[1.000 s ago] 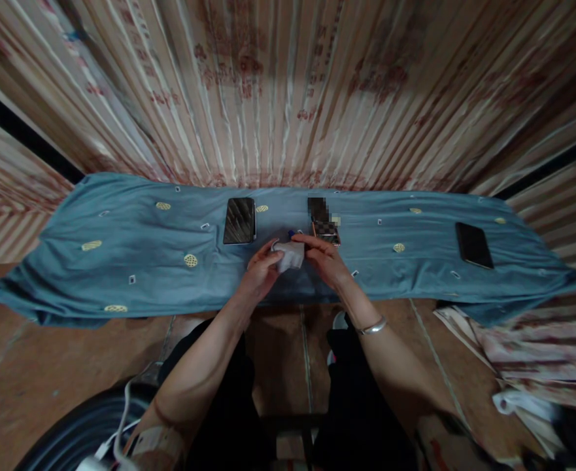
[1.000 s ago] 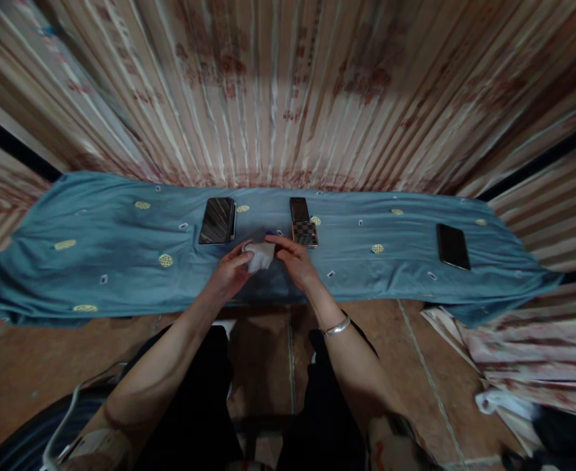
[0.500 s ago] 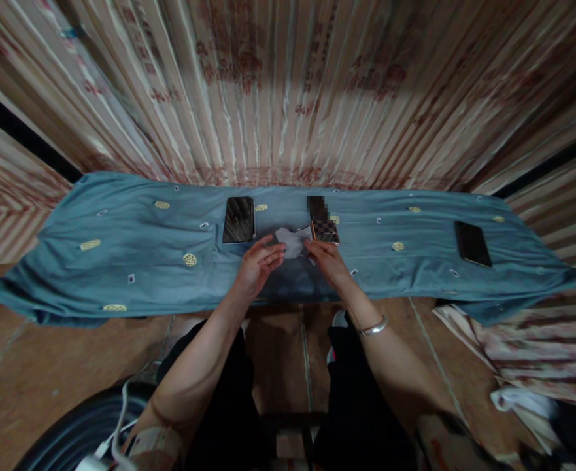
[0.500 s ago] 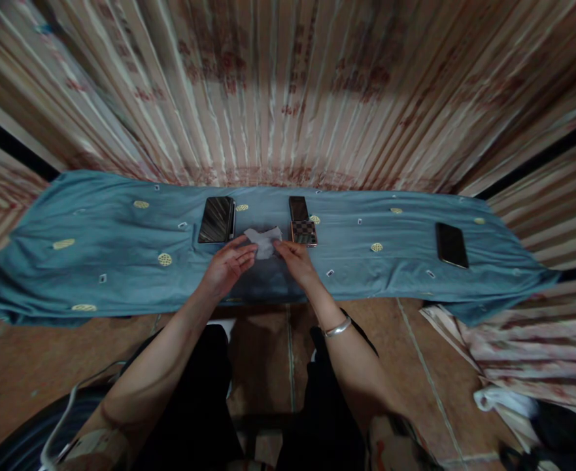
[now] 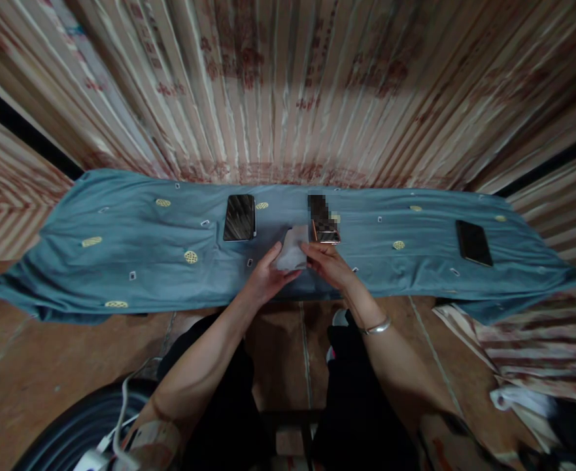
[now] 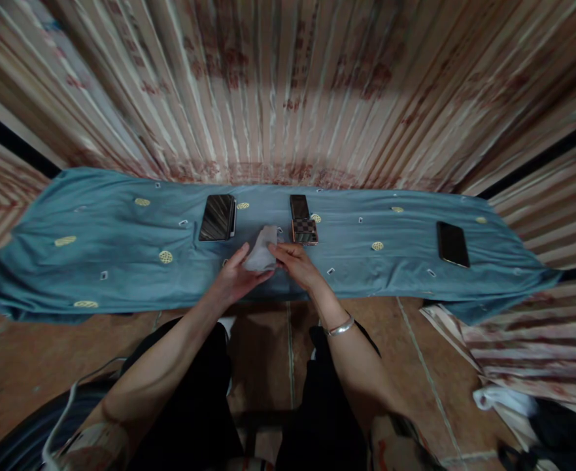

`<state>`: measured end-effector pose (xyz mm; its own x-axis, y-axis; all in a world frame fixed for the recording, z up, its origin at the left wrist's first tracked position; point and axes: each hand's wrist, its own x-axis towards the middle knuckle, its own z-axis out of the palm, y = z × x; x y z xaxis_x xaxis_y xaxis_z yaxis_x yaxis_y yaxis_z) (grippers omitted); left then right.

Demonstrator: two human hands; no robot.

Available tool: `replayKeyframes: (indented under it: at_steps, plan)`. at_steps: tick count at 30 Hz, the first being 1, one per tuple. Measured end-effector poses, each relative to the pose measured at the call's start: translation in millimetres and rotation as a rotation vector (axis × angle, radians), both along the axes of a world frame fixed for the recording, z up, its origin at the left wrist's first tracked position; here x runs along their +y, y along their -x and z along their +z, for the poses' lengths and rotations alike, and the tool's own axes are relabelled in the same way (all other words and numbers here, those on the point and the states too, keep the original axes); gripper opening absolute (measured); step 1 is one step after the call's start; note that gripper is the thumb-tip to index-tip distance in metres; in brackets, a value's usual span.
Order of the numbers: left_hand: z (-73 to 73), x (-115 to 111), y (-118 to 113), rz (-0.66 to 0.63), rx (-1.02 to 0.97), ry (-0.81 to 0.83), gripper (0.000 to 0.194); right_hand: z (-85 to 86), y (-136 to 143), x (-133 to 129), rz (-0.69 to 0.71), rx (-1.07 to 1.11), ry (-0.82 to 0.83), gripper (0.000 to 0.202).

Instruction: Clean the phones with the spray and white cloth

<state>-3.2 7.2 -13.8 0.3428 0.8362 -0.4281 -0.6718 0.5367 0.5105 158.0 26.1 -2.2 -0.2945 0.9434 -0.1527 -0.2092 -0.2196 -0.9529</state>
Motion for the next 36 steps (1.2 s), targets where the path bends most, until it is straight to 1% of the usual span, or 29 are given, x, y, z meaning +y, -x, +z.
replayKeyframes:
  at_steps: [2,4,6,8,10,12,14,16,18,20,23,26,28,29,31,32,34,36]
  plan:
    - [-0.6,-0.8,-2.8,-0.009,-0.014,0.012,0.027,1.7,0.0,-1.6,0.027,-0.005,0.013,0.046]
    - [-1.0,-0.5,-5.3,0.0,-0.011,-0.003,0.022,2.0,0.0,-2.4,0.069,-0.021,0.021,0.046]
    - [-1.2,1.6,-5.1,0.039,0.019,-0.035,0.016,-0.1,-1.0,-1.1,0.1,-0.056,0.01,0.046]
    - [-1.3,6.2,-0.5,0.105,0.073,-0.064,0.012,-4.5,-4.4,2.9,0.086,-0.117,-0.036,0.047]
    - [-1.3,12.1,8.1,0.21,0.109,-0.076,0.011,-10.4,-10.3,9.1,0.015,-0.216,-0.128,0.048]
    - [-1.0,17.5,17.8,0.295,0.121,-0.096,0.01,-16.4,-17.1,15.6,-0.112,-0.372,-0.271,0.048]
    - [-0.2,20.6,25.2,0.334,0.123,-0.102,0.01,-21.3,-22.1,20.5,-0.227,-0.589,-0.436,0.041]
    - [0.7,21.2,28.2,0.341,0.126,-0.11,0.008,-24.9,-22.9,23.0,-0.281,-0.821,-0.588,0.034]
    - [1.5,20.1,27.1,0.338,0.137,-0.119,0.007,-27.6,-19.0,23.6,-0.264,-1.024,-0.698,0.034]
    - [1.8,18.4,23.5,0.337,0.152,-0.118,0.008,-29.9,-11.7,23.8,-0.208,-1.174,-0.762,0.038]
    - [1.7,16.5,17.7,0.33,0.176,-0.104,0.009,-32.7,0.5,25.8,-0.121,-1.306,-0.799,0.046]
    - [1.1,15.7,14.8,0.331,0.193,-0.079,0.011,-33.4,9.3,29.4,-0.032,-1.37,-0.774,0.05]
    - [0.6,15.8,15.0,0.332,0.195,-0.076,0.011,-32.3,11.9,32.0,-0.003,-1.362,-0.722,0.05]
    - [0.3,16.0,15.6,0.336,0.194,-0.078,0.01,-31.4,12.1,33.3,-0.011,-1.33,-0.681,0.05]
    - [-0.3,16.6,17.1,0.349,0.188,-0.089,0.01,-28.7,10.8,35.4,-0.068,-1.187,-0.567,0.048]
    - [-0.5,17.0,17.8,0.357,0.184,-0.096,0.01,-27.0,9.4,35.9,-0.106,-1.068,-0.493,0.046]
    - [-0.6,17.8,19.0,0.377,0.176,-0.111,0.011,-23.0,6.5,35.0,-0.153,-0.744,-0.313,0.037]
    - [-0.3,18.3,19.2,0.398,0.169,-0.123,0.012,-18.6,4.7,31.0,-0.135,-0.383,-0.126,0.032]
